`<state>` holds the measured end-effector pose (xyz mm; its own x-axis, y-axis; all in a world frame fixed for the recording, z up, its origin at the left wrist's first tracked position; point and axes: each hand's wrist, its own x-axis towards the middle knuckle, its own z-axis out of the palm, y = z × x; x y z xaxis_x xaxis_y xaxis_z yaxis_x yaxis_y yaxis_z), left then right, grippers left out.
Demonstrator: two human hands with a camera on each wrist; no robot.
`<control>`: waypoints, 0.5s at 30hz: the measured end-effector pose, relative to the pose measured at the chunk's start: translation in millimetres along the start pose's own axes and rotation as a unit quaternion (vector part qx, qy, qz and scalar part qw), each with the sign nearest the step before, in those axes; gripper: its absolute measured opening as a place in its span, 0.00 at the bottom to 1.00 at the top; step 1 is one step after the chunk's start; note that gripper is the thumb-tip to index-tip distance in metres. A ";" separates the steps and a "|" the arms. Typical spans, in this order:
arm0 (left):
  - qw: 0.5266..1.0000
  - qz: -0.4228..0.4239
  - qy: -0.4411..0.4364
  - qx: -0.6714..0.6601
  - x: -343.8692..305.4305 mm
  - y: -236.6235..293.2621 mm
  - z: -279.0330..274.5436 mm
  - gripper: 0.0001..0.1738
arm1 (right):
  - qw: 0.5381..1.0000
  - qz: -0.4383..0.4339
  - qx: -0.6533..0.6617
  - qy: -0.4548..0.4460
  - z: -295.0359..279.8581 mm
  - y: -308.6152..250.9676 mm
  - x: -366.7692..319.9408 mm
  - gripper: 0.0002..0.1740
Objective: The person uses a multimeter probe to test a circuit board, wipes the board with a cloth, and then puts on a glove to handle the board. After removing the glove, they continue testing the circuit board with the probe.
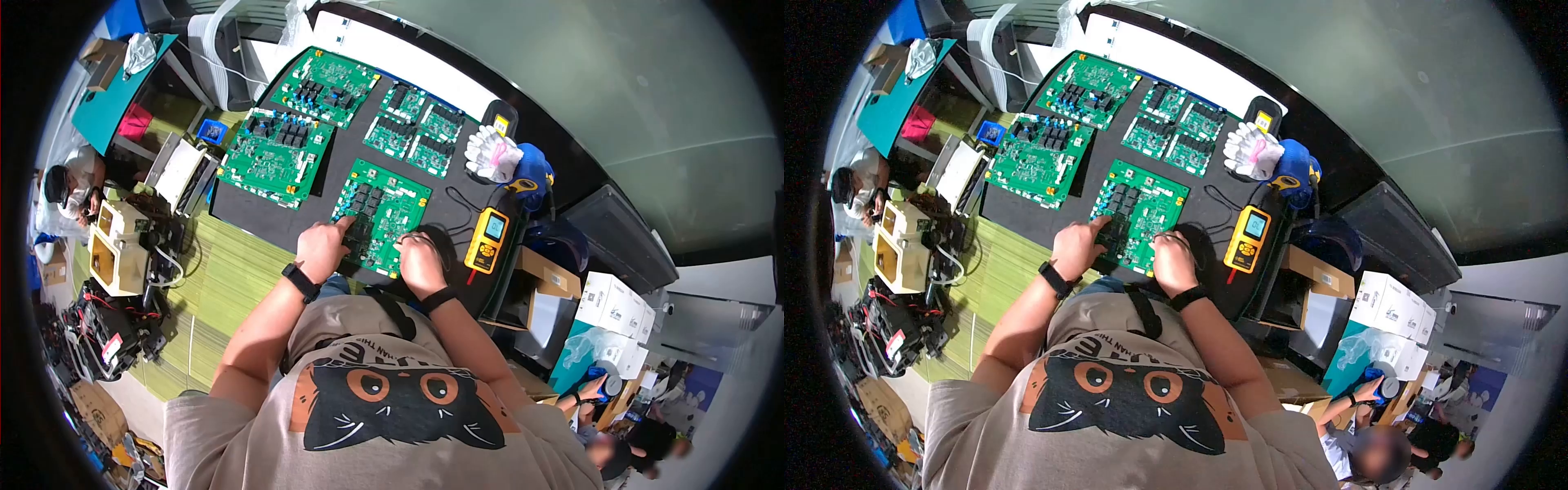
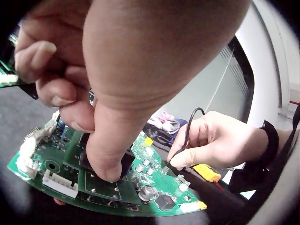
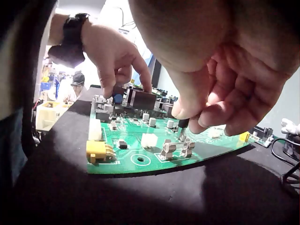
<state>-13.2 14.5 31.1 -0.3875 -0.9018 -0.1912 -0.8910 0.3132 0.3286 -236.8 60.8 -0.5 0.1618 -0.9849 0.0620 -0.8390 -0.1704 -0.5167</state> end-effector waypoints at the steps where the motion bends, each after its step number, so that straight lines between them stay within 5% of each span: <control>1: 1.000 0.001 0.000 0.000 0.0 -0.1 0.0 0.36 | 1.000 0.001 0.000 -0.004 -0.8 -0.8 0.5 0.04; 15: 1.000 0.000 -0.002 -0.006 0.2 -1.0 1.4 0.36 | 1.000 0.018 -0.003 -0.013 -0.3 1.9 0.4 0.07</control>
<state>-12.7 14.4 29.5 -0.3885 -0.9006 -0.1950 -0.8880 0.3095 0.3400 -238.5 60.1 -1.1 0.1446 -0.9893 0.0204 -0.8474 -0.1344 -0.5137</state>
